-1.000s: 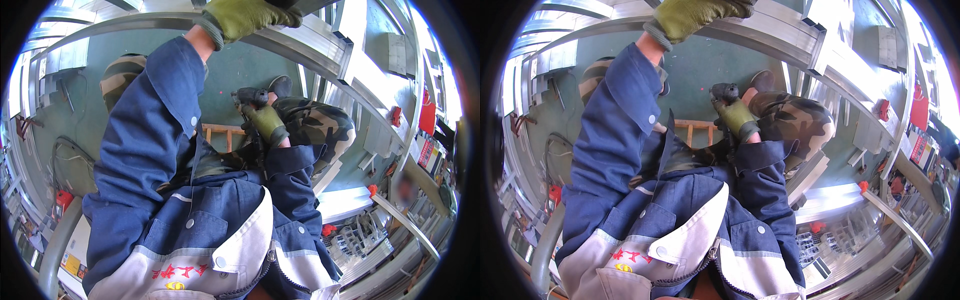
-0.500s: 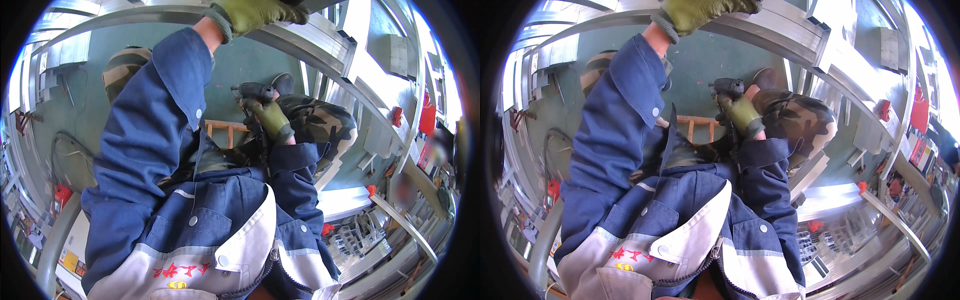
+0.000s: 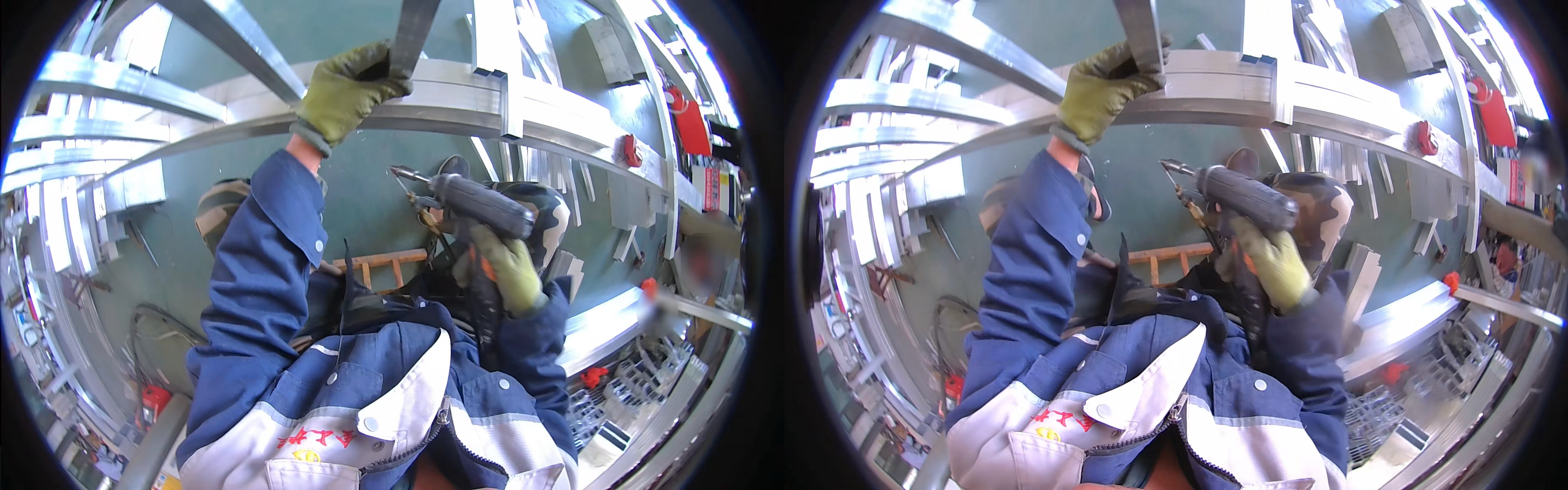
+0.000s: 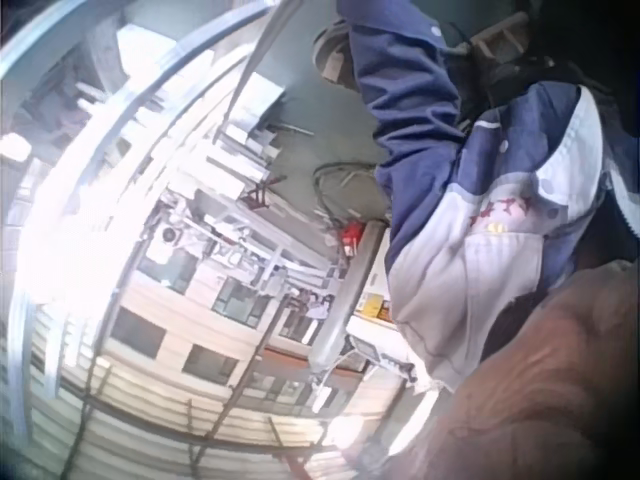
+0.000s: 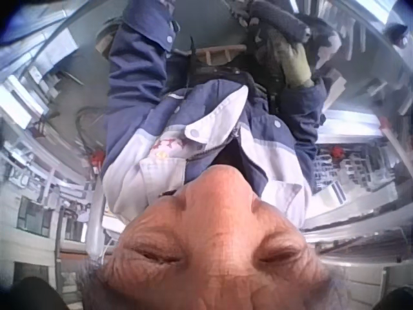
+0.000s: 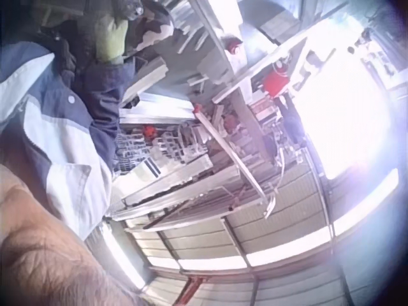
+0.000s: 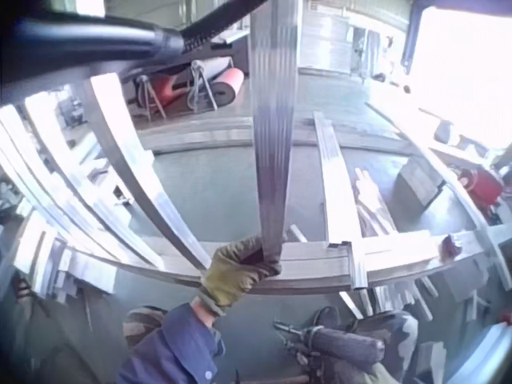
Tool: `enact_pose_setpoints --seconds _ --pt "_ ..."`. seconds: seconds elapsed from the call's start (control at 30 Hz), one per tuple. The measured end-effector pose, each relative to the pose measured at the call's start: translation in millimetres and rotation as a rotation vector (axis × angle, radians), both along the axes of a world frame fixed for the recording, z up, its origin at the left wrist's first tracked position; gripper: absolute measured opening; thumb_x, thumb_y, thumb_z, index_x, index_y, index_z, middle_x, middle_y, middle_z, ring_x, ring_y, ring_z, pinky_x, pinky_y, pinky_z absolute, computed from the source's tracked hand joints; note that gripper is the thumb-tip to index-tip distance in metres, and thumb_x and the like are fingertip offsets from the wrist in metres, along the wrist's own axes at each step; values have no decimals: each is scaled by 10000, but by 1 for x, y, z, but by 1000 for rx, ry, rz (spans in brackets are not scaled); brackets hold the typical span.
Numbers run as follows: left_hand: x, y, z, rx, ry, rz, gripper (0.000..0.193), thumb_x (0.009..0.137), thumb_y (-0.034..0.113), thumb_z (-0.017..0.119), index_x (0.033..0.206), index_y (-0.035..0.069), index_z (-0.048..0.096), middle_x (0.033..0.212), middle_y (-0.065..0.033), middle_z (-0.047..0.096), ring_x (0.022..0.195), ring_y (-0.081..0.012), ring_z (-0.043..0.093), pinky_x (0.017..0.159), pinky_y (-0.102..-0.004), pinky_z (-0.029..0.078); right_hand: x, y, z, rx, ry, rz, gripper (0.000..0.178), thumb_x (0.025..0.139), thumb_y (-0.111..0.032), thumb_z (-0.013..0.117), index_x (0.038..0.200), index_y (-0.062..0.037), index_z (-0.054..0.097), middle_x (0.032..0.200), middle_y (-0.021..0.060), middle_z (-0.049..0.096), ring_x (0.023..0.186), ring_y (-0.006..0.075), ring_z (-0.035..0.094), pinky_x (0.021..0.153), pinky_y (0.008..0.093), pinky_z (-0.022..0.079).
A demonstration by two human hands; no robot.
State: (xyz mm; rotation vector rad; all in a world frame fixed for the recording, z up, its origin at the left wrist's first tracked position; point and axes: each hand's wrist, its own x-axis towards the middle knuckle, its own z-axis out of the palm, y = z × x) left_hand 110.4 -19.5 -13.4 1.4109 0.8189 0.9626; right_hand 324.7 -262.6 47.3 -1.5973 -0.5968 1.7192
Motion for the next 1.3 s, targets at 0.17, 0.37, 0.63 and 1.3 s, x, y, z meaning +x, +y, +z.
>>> enact_pose_setpoints --seconds 0.17,0.37,0.63,1.3 --pt "-1 -4 6 -79 -36 12 469 851 -63 777 1302 27 688 1251 -76 727 1109 -151 689 1007 -298 561 20 -3 65 115 -16 -165 379 1080 -244 522 1362 10 517 745 148 685 607 204 639 582 320 516" --pt "2 -8 13 -146 -116 36 532 806 -130 769 1304 37 687 1264 -81 723 1104 -147 696 967 -288 581 26 30 71 234 -7 -185 389 1067 -261 562 1356 -2 559 852 101 682 621 176 644 562 310 514" --pt "-2 -12 11 -209 -110 85 570 777 -170 761 1301 43 689 1305 -115 700 1145 -210 688 1003 -334 580 15 49 49 207 148 -200 338 1059 -254 605 1293 -10 622 932 69 672 665 163 674 591 288 530" --pt "-4 -11 6 -144 -92 72 536 833 -123 759 1335 34 659 1244 -97 708 1113 -207 688 995 -348 589 7 59 47 209 53 -109 365 1063 -251 593 1334 -7 614 1040 90 686 709 168 688 626 297 545"
